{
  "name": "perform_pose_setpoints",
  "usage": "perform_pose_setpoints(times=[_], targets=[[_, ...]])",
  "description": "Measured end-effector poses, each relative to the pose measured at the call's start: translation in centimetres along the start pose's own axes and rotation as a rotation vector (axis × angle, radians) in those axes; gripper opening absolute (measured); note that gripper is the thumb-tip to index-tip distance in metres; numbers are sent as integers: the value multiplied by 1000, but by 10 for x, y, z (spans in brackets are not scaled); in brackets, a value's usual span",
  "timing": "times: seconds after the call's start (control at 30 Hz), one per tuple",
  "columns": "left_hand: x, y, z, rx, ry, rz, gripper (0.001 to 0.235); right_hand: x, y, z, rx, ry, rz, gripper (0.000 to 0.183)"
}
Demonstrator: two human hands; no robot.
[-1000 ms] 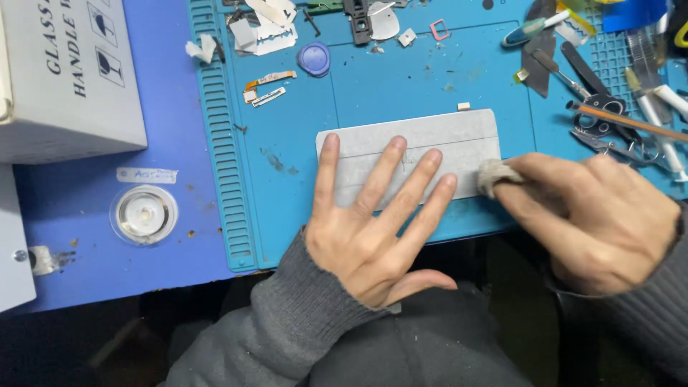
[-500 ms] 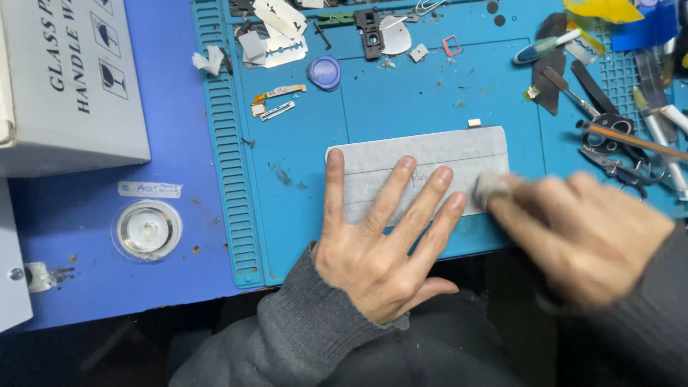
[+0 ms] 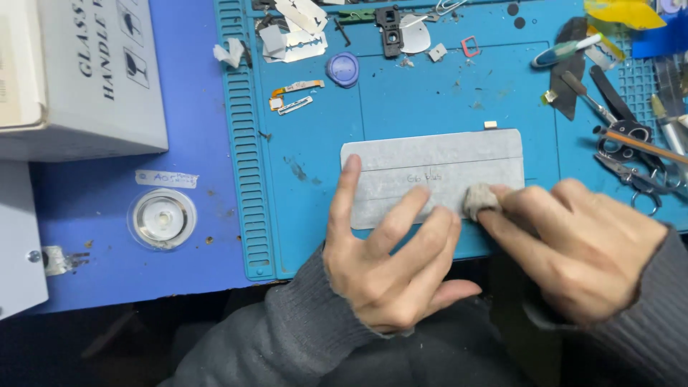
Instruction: Cutting a grey template sheet with scissors, cleaning it with a cloth, and marking it with a pencil on a workbench.
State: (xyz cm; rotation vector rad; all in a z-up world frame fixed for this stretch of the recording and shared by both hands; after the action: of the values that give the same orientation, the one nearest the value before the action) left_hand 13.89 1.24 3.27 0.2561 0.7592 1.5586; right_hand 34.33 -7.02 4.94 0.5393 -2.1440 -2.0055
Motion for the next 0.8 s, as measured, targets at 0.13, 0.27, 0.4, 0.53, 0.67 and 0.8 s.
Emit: perform_pose_setpoints(times=[0.13, 0.27, 0.4, 0.53, 0.67, 0.8], targets=[[4, 3, 4, -70, 31, 13, 47, -6, 6, 34, -257, -105, -425, 27], [6, 6, 3, -126, 134, 76, 59, 6, 8, 24, -75, -42, -131, 46], [6, 14, 3, -76, 148, 77, 62, 0, 7, 45, -156, -99, -298, 38], [18, 33, -5, 32, 128, 178, 59, 13, 3, 35, -76, 19, -14, 49], [26, 35, -9, -25, 142, 245, 60, 9, 10, 42, -156, -77, -194, 42], [29, 36, -14, -66, 145, 214, 49, 29, 18, 38, -94, -6, 27, 75]])
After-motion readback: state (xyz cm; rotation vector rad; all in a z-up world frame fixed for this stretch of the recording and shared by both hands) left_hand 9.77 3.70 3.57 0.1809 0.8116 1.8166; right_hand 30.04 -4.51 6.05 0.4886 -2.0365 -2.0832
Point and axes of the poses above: each hand's wrist, its own z-axis towards the middle knuckle, its own y-axis out of the back of the hand, x = y × z, the point moved 3 cm from there along z, towards the middle knuckle, and after that the axes turned 4 degrees about -y, right-handed, at the moved point
